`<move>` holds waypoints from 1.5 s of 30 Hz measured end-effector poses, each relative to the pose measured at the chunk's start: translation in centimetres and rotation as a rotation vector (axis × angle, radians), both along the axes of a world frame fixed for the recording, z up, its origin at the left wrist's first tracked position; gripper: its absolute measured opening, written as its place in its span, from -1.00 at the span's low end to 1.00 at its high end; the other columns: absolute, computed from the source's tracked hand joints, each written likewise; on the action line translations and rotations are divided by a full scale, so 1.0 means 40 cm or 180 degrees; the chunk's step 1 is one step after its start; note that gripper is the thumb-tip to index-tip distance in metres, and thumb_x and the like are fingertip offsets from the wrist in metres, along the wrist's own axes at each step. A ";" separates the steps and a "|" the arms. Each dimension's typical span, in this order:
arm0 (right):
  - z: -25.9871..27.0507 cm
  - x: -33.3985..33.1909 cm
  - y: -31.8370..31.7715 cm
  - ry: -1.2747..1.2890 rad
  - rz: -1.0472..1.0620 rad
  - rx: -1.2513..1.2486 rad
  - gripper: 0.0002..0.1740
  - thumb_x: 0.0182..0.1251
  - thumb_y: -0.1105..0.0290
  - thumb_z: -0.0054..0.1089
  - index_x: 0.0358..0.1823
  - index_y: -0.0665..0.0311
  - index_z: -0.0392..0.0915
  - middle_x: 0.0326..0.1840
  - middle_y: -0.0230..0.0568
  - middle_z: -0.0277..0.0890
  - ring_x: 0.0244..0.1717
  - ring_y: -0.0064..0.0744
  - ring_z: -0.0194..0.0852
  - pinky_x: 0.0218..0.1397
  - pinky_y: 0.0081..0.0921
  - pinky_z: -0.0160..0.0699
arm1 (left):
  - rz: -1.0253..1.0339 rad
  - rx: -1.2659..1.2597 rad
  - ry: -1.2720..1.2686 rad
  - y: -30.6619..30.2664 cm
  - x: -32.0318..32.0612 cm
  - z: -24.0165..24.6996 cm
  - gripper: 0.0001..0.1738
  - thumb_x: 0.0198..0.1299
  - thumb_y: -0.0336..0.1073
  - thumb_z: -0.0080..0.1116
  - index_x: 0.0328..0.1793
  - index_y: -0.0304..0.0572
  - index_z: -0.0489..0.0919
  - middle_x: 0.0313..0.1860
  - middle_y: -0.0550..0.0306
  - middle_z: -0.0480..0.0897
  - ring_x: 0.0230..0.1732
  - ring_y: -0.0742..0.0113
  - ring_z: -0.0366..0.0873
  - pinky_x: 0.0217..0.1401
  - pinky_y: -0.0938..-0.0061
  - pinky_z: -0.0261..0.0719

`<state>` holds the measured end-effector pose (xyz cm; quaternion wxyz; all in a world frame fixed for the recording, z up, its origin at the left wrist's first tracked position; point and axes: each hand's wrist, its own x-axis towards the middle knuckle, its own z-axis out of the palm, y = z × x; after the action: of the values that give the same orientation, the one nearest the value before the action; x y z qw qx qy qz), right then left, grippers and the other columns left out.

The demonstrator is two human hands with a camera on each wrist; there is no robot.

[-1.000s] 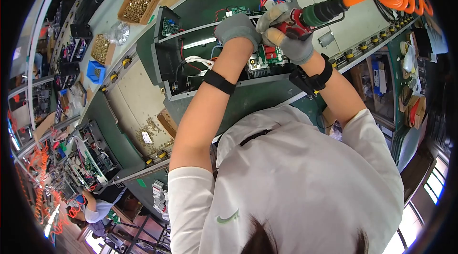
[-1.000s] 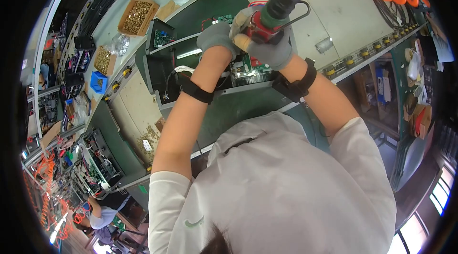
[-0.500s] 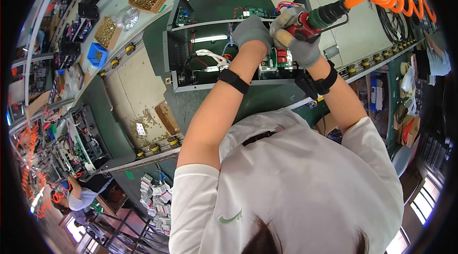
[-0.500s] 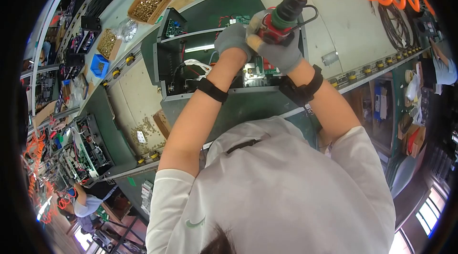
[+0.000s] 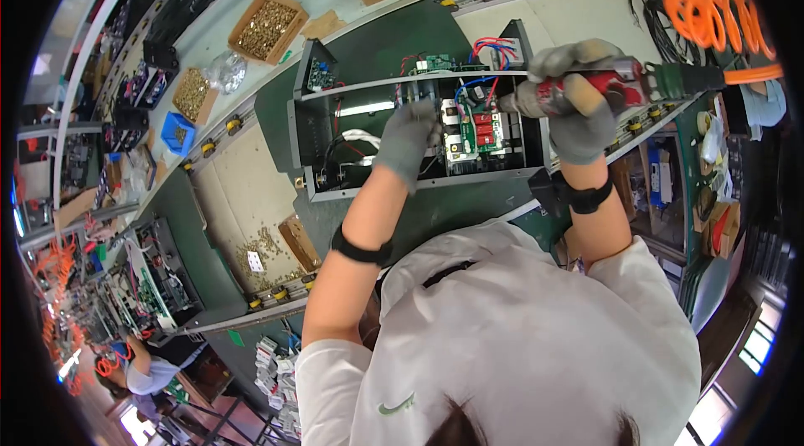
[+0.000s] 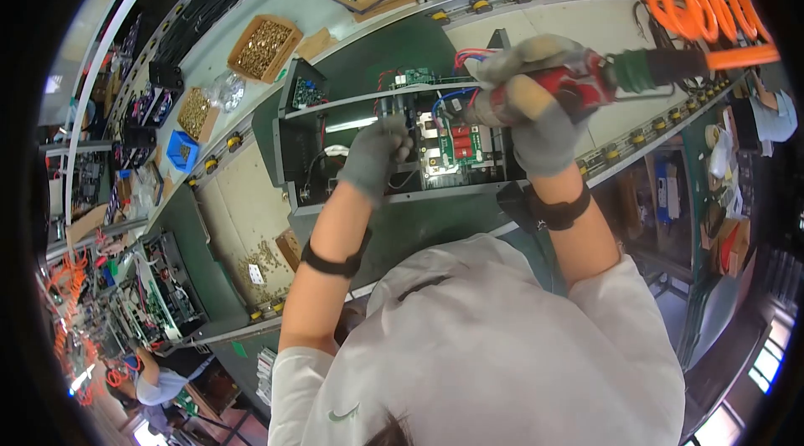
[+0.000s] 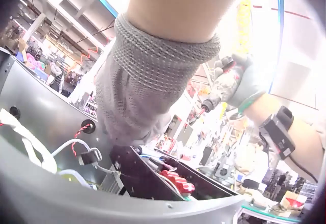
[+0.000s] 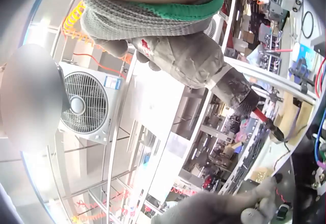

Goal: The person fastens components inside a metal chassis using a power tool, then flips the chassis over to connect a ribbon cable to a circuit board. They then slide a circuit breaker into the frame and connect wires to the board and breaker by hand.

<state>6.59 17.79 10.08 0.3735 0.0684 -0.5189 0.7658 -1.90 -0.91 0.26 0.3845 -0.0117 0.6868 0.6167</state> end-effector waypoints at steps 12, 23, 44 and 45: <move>0.017 0.148 -0.002 -0.0277 -0.0611 -0.0923 -0.67 0.06 0.44 0.05 -0.10 0.34 0.36 -0.36 -0.06 0.46 -0.32 -0.14 0.45 -0.20 -0.25 0.47 | -0.0056 0.2256 -0.1645 0.002 0.191 -0.040 -0.69 0.38 -0.35 -0.14 0.14 -0.38 0.41 -0.18 -0.05 0.60 -0.26 0.29 0.57 -0.23 0.58 0.54; -0.005 0.182 0.011 -0.0035 -0.0569 -0.1117 -0.67 0.07 0.46 0.04 -0.09 0.34 0.35 -0.34 -0.03 0.47 -0.30 -0.11 0.46 -0.19 -0.22 0.46 | -0.0264 0.1892 -0.0867 0.055 0.233 0.037 -0.64 0.39 -0.23 0.01 0.16 -0.35 0.46 -0.30 0.14 0.50 -0.38 0.51 0.36 -0.35 0.69 0.35; -0.012 0.191 0.029 0.0012 -0.0403 -0.1336 -0.67 0.04 0.45 0.06 -0.11 0.33 0.39 -0.39 -0.04 0.47 -0.37 -0.11 0.46 -0.26 -0.25 0.46 | -0.0108 0.1087 -0.0153 0.053 0.271 0.080 -0.68 0.36 -0.23 0.06 0.00 -0.41 0.54 -0.47 0.23 0.49 -0.53 0.62 0.27 -0.51 0.69 0.21; -0.014 0.191 0.029 0.0018 -0.0412 -0.1429 -0.68 0.04 0.44 0.07 -0.11 0.33 0.40 -0.39 -0.04 0.48 -0.38 -0.11 0.46 -0.26 -0.25 0.46 | -0.0110 0.1080 -0.0162 0.051 0.271 0.077 -0.68 0.36 -0.23 0.06 0.00 -0.41 0.54 -0.47 0.23 0.49 -0.53 0.62 0.27 -0.51 0.69 0.21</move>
<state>14.22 18.96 9.54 0.4292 -0.0477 -0.3378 0.8363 8.95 1.14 3.33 0.4088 0.0496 0.5630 0.7165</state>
